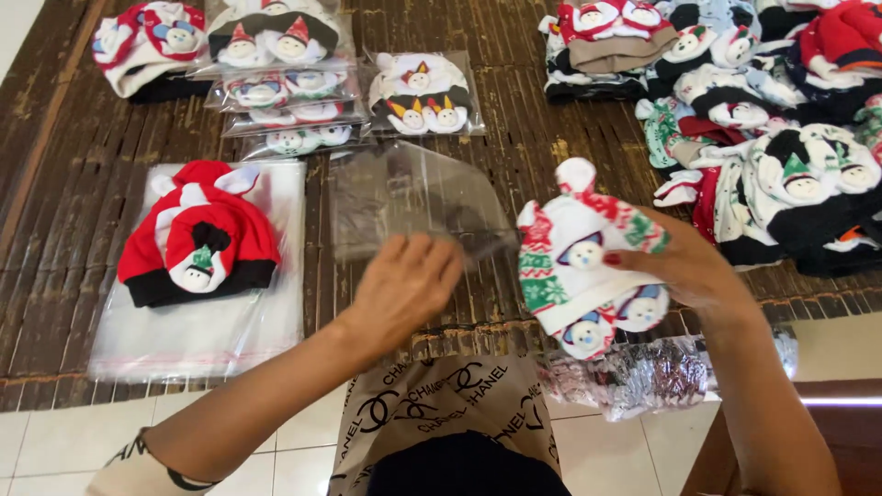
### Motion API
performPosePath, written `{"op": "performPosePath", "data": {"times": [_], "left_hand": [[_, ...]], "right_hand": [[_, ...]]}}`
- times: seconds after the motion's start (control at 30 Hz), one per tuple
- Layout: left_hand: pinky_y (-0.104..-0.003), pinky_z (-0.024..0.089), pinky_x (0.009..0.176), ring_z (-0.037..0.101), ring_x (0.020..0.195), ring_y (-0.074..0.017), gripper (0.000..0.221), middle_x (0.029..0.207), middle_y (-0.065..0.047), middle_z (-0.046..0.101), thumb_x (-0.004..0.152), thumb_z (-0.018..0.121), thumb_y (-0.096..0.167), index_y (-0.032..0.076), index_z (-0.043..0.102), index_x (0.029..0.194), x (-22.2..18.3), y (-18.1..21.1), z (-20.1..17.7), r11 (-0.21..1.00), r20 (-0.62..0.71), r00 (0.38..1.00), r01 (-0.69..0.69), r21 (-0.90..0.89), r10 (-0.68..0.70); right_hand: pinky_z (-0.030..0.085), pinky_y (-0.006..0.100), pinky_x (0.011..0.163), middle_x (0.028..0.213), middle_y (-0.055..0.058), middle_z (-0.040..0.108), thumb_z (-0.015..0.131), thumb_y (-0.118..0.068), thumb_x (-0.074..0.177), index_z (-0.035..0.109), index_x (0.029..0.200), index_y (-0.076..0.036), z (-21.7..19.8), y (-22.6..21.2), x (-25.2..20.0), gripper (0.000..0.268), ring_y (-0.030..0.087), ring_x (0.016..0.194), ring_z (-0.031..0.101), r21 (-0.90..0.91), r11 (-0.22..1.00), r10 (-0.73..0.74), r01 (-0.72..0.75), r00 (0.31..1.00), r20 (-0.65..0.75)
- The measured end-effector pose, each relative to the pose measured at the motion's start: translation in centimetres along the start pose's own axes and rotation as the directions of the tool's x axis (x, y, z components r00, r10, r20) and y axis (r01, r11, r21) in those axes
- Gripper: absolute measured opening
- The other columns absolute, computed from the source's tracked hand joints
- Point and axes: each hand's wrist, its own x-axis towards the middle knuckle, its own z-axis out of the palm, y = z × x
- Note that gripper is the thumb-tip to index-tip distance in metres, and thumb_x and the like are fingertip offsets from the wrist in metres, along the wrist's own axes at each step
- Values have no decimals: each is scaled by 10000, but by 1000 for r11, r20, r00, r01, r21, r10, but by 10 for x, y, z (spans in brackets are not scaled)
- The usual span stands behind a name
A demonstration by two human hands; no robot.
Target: Packaging small fabric items into clear plastic bags
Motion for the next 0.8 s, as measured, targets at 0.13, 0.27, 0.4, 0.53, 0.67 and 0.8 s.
{"op": "performPosePath", "data": {"times": [0.13, 0.27, 0.4, 0.53, 0.67, 0.8], "left_hand": [[-316, 529, 658, 548, 822, -224, 256, 993, -123, 607, 839, 679, 27, 29, 669, 1095, -25, 41, 50, 992, 139, 985, -93, -90, 105], [-253, 543, 379, 619, 543, -186, 327, 1020, -208, 663, 819, 663, -57, -21, 647, 1144, -20, 50, 51, 977, 271, 962, 80, -197, -24], [-180, 627, 413, 642, 519, -160, 182, 837, -135, 671, 954, 574, -69, 28, 710, 1026, 7, 17, 30, 535, 608, 778, 587, -608, -162], [-419, 576, 648, 748, 651, -373, 147, 604, -163, 709, 871, 681, 78, 19, 735, 995, 20, 24, 84, 199, 405, 850, 484, -852, -337], [-551, 544, 828, 665, 956, -462, 354, 925, -293, 715, 733, 752, 52, -78, 721, 1061, 20, 34, 144, -91, 441, 777, 452, -888, -448], [-377, 571, 560, 644, 642, -206, 220, 736, -150, 703, 897, 660, 163, 27, 762, 1037, 22, 18, 108, -300, 498, 760, 402, -865, -417]], "right_hand": [[528, 284, 591, 1002, 209, 719, 715, 114, 745, 614, 1370, 43, -19, 5, -6, 637, 245, 729, 654, -7, 1000, -30, 30, 992, -124], [534, 249, 613, 1005, 171, 722, 738, 103, 740, 632, 1271, 36, -30, 16, -9, 545, 201, 756, 663, 27, 989, -140, 144, 983, -122], [686, 278, 682, 1024, 240, 740, 779, 80, 745, 620, 1192, 61, -30, 35, 6, 475, 285, 790, 775, 387, 869, -381, 309, 916, 126], [577, 228, 859, 911, -182, 756, 883, -371, 682, 728, 1040, -325, 99, -44, -19, 392, 41, 849, 736, 194, 929, -344, 314, 928, 141], [588, 504, 887, 1077, 188, 767, 884, 63, 593, 684, 1239, -43, 87, 57, 43, 684, 301, 947, 750, 328, 911, -319, 250, 932, 174], [609, 431, 785, 1000, 159, 778, 888, 56, 658, 742, 1193, -9, 75, 72, 55, 558, 251, 862, 748, 74, 994, -78, 76, 997, 22]]}}
